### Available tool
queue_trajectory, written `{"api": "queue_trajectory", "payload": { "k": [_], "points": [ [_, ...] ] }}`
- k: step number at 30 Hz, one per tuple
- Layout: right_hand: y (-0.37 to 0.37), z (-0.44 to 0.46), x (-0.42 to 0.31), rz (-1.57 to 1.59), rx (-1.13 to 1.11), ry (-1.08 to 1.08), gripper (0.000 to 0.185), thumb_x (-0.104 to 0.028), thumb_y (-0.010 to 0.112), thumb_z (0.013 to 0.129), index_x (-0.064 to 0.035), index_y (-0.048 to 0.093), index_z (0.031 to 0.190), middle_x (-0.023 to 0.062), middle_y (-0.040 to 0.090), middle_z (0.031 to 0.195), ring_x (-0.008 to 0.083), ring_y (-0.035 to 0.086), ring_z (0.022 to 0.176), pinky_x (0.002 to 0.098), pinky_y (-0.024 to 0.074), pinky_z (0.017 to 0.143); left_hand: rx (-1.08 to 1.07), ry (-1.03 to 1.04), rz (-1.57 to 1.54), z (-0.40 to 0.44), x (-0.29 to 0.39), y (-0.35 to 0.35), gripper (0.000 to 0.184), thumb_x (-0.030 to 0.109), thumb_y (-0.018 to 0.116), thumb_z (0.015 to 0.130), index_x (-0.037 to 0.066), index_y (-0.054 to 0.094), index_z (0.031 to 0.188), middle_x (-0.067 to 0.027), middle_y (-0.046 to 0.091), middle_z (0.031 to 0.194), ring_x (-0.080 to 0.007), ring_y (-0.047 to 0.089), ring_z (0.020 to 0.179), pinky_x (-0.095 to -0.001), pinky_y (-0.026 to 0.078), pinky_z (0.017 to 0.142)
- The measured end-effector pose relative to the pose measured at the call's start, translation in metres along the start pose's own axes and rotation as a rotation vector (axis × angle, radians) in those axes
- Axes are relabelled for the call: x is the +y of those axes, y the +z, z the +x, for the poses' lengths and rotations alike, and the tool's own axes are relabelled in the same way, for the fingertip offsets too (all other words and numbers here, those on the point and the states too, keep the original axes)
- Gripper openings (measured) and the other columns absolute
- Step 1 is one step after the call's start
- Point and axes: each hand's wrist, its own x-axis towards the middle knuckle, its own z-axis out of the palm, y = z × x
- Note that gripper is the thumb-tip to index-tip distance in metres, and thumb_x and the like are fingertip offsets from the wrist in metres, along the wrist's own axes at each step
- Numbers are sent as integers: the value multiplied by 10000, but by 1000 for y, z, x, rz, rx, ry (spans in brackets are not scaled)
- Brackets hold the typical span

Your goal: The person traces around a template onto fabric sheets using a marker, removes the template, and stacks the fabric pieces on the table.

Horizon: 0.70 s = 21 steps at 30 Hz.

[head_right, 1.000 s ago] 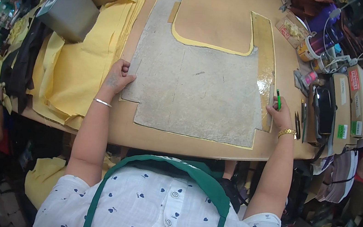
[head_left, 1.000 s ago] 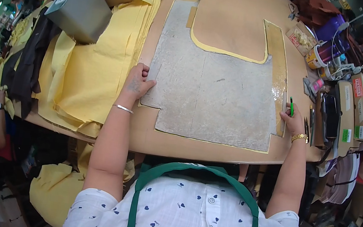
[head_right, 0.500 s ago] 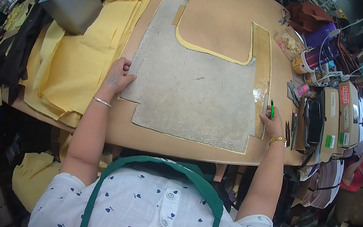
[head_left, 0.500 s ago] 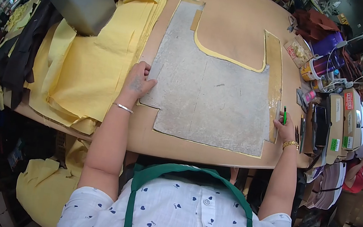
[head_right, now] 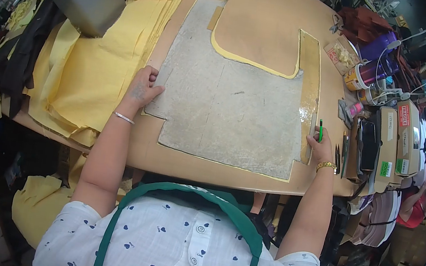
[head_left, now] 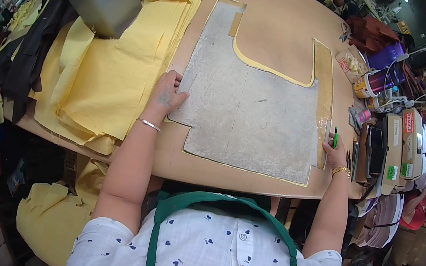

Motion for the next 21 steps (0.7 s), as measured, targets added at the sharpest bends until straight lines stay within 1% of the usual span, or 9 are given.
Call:
{"api": "queue_trajectory", "payload": {
  "k": [5, 9, 12, 15, 16, 21],
  "points": [
    [1, -3, -8, -43, 19, 7, 419, -78, 626, 722, 0, 455, 1097, -14, 408, 704, 87, 413, 649, 211, 377, 598, -8, -31, -52, 1, 0, 1, 377, 93, 686, 613, -8, 479, 912, -91, 472, 835, -161, 482, 681, -269, 442, 634],
    [2, -1, -2, 26, 5, 14, 403, -70, 622, 726, -6, 458, 1089, -14, 411, 706, 87, 413, 650, 217, 383, 602, -5, -28, -62, 0, 3, -1, 373, 79, 684, 615, -15, 478, 911, -90, 476, 826, -160, 491, 673, -269, 446, 632],
    [1, 2, 6, 27, 6, -10, 395, -67, 627, 722, -10, 462, 1076, -13, 418, 713, 90, 421, 655, 220, 388, 606, -28, -29, -57, 0, 1, -1, 356, 92, 667, 607, -16, 481, 890, -151, 486, 875, -234, 529, 766, -294, 460, 688],
    [1, -3, -1, 15, 18, -17, 390, -71, 636, 715, -19, 468, 1064, -11, 426, 721, 94, 427, 666, 221, 391, 616, -30, -19, -152, 3, -12, 6, 354, 66, 670, 605, -22, 482, 893, -148, 491, 870, -222, 531, 746, -291, 462, 658],
    [2, -6, -8, 19, 19, -3, 388, -74, 638, 713, -22, 471, 1059, -10, 428, 723, 96, 428, 671, 222, 391, 623, -67, -50, -271, 5, -16, 9, 369, 46, 673, 605, -27, 478, 910, -135, 493, 862, -200, 526, 733, -285, 460, 632],
    [2, -5, -4, 46, 40, 3, 378, -88, 646, 711, -32, 484, 1048, -6, 426, 723, 98, 420, 690, 232, 388, 646, -70, -27, -168, 6, -16, 6, 391, 52, 678, 615, -35, 469, 935, -87, 467, 817, -148, 466, 675, -264, 439, 622]
  ]
}}
